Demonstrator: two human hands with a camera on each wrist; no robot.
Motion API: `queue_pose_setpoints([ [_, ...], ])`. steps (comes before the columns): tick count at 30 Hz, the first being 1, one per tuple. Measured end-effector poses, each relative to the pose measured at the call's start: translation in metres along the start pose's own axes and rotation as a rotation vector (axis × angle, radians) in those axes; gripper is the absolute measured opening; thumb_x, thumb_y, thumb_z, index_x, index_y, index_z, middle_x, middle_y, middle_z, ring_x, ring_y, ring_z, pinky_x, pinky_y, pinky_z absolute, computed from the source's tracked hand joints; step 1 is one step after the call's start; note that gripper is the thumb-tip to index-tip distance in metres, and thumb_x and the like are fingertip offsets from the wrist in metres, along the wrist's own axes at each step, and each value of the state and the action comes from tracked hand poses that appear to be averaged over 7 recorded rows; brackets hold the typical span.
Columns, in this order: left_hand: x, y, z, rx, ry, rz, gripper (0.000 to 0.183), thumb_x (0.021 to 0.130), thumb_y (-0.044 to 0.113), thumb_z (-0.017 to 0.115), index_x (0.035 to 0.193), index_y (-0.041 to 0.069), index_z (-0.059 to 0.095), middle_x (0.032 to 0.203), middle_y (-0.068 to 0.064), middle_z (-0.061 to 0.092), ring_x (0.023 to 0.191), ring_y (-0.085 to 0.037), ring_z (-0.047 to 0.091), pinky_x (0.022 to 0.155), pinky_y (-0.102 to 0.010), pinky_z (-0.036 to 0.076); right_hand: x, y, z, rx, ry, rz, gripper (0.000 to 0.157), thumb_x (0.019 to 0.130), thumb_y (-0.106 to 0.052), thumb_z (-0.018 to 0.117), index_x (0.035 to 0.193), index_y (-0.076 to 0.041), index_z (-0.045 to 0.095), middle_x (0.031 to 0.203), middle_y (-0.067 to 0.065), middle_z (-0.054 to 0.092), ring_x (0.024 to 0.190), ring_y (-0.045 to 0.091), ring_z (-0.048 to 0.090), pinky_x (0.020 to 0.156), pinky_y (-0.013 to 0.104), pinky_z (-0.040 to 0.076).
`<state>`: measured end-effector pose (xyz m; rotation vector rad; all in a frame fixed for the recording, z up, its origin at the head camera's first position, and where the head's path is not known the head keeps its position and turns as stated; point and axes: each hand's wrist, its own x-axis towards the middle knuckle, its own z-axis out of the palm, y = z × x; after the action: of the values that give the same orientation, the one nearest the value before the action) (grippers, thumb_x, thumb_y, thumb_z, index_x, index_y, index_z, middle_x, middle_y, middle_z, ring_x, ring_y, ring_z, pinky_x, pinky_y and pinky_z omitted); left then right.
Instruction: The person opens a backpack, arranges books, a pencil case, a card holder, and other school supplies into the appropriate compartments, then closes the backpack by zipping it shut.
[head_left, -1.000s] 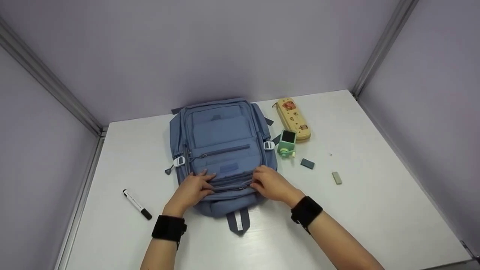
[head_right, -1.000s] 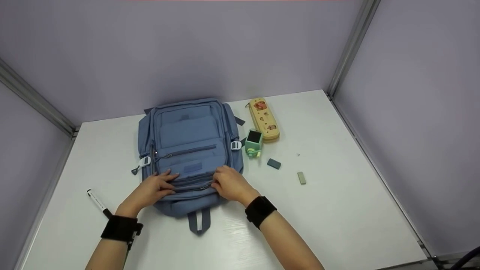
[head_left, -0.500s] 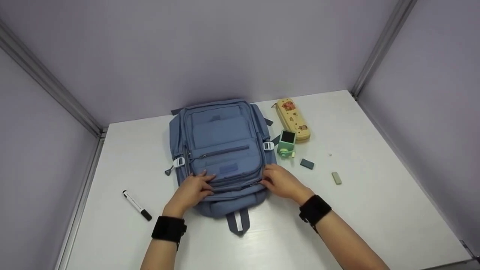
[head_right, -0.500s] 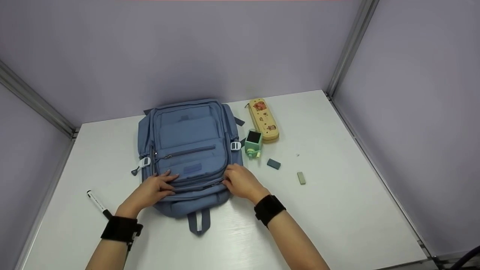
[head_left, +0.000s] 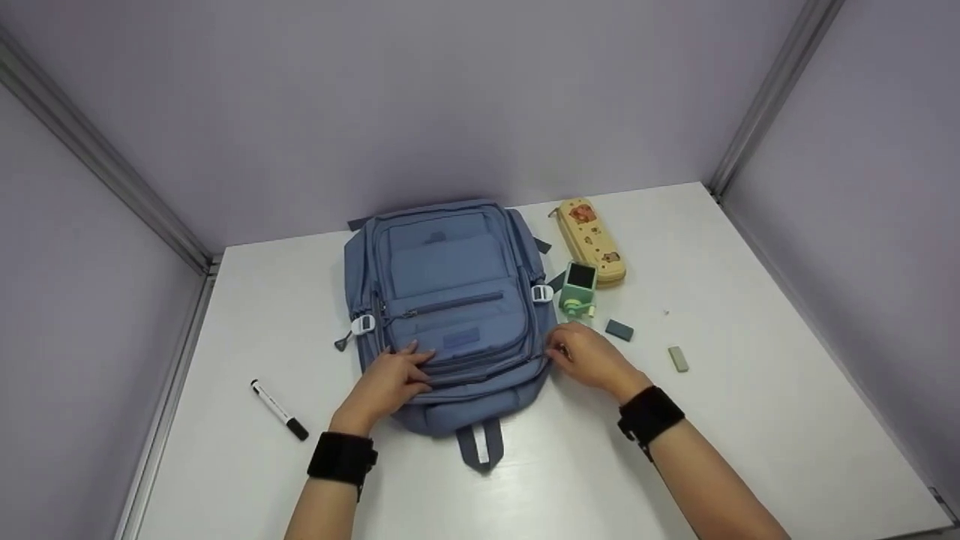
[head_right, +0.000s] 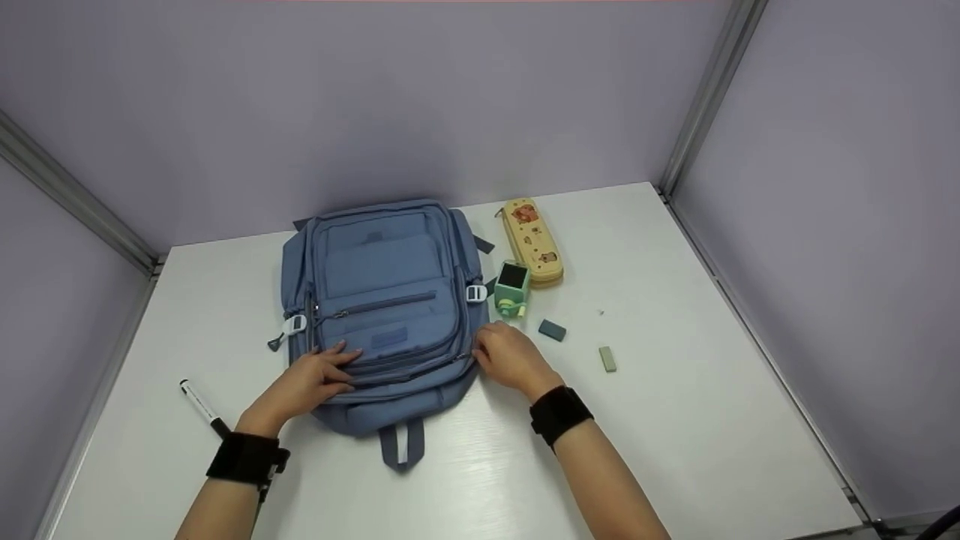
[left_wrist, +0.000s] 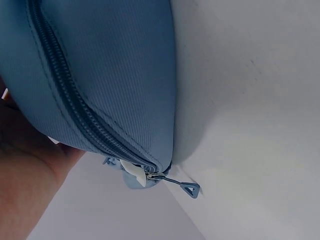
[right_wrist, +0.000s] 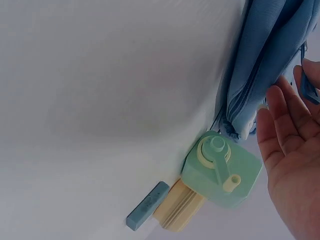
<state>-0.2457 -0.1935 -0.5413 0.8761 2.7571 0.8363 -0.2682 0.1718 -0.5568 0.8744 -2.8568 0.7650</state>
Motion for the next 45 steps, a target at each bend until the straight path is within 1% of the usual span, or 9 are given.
queue_pose_setpoints([
  [6,0.0,0.001,0.001,0.005,0.002,-0.004,0.011,0.084,0.012,0.078,0.094,0.01,0.08,0.138,-0.008,0.056,0.136,-0.036,0.039,0.107,-0.067,0.02,0.006,0.003,-0.005,-0.104,0.047,0.074,0.007,0.09,-0.012,0.069,0.092,-0.007,0.071,0.085,0.005,0.069,0.081,0.026,0.065,0.076,0.045,0.05],
  [11,-0.001,0.0,0.002,0.014,0.007,0.002,0.011,0.084,0.012,0.077,0.094,0.01,0.08,0.137,-0.007,0.057,0.136,-0.036,0.04,0.107,-0.066,0.021,0.01,0.004,-0.004,-0.152,0.074,0.124,0.006,0.093,-0.013,0.066,0.089,-0.008,0.066,0.08,0.005,0.065,0.075,0.026,0.064,0.066,0.046,0.05],
  [18,0.001,0.012,-0.002,0.009,-0.053,-0.097,0.015,0.087,0.011,0.075,0.102,0.008,0.077,0.14,-0.008,0.055,0.138,-0.035,0.037,0.11,-0.062,0.02,0.01,0.004,0.002,-0.109,0.074,0.145,0.008,0.096,-0.014,0.061,0.09,-0.009,0.06,0.077,0.003,0.061,0.071,0.024,0.061,0.061,0.044,0.05],
  [22,0.009,0.027,-0.002,0.029,-0.052,-0.097,0.022,0.09,0.018,0.073,0.109,0.006,0.074,0.136,-0.014,0.057,0.135,-0.038,0.041,0.109,-0.059,0.025,0.009,0.004,0.003,-0.077,0.052,0.151,0.008,0.096,-0.015,0.063,0.091,-0.009,0.062,0.08,0.001,0.061,0.074,0.02,0.06,0.065,0.041,0.05],
  [26,0.023,0.04,0.009,0.138,0.015,-0.029,0.031,0.093,0.024,0.07,0.118,0.008,0.069,0.129,-0.015,0.06,0.125,-0.035,0.052,0.105,-0.06,0.032,0.009,0.004,0.005,-0.042,0.036,0.129,0.007,0.094,-0.011,0.065,0.09,-0.007,0.063,0.083,0.002,0.061,0.078,0.02,0.06,0.07,0.039,0.05],
  [30,0.038,0.049,0.025,0.278,0.085,0.011,0.035,0.093,0.023,0.071,0.125,0.012,0.065,0.129,-0.013,0.059,0.121,-0.032,0.055,0.1,-0.059,0.039,0.011,0.002,0.008,0.007,0.009,0.068,0.003,0.093,-0.004,0.066,0.091,-0.002,0.065,0.086,0.006,0.062,0.082,0.022,0.061,0.075,0.039,0.051],
  [35,0.054,0.059,0.04,0.349,0.071,-0.037,0.041,0.094,0.027,0.069,0.133,0.015,0.061,0.138,-0.013,0.054,0.129,-0.034,0.048,0.099,-0.061,0.039,0.013,-0.001,0.013,0.004,-0.039,0.004,0.006,0.091,-0.001,0.067,0.095,0.0,0.071,0.09,0.007,0.063,0.085,0.023,0.062,0.077,0.038,0.051],
  [39,0.064,0.061,0.049,0.422,0.052,-0.105,0.048,0.095,0.028,0.067,0.141,0.017,0.055,0.145,-0.01,0.048,0.135,-0.035,0.042,0.099,-0.064,0.037,0.015,-0.002,0.014,-0.021,-0.034,-0.03,0.005,0.089,-0.002,0.07,0.093,0.0,0.073,0.09,0.008,0.063,0.085,0.024,0.063,0.077,0.038,0.052],
  [45,0.074,0.059,0.052,0.458,0.048,-0.186,0.045,0.095,0.03,0.064,0.139,0.02,0.058,0.149,-0.005,0.046,0.137,-0.038,0.038,0.096,-0.072,0.032,0.011,-0.002,0.011,-0.053,-0.025,0.038,0.003,0.091,-0.007,0.069,0.092,-0.007,0.072,0.089,0.003,0.063,0.085,0.02,0.062,0.076,0.038,0.052],
])
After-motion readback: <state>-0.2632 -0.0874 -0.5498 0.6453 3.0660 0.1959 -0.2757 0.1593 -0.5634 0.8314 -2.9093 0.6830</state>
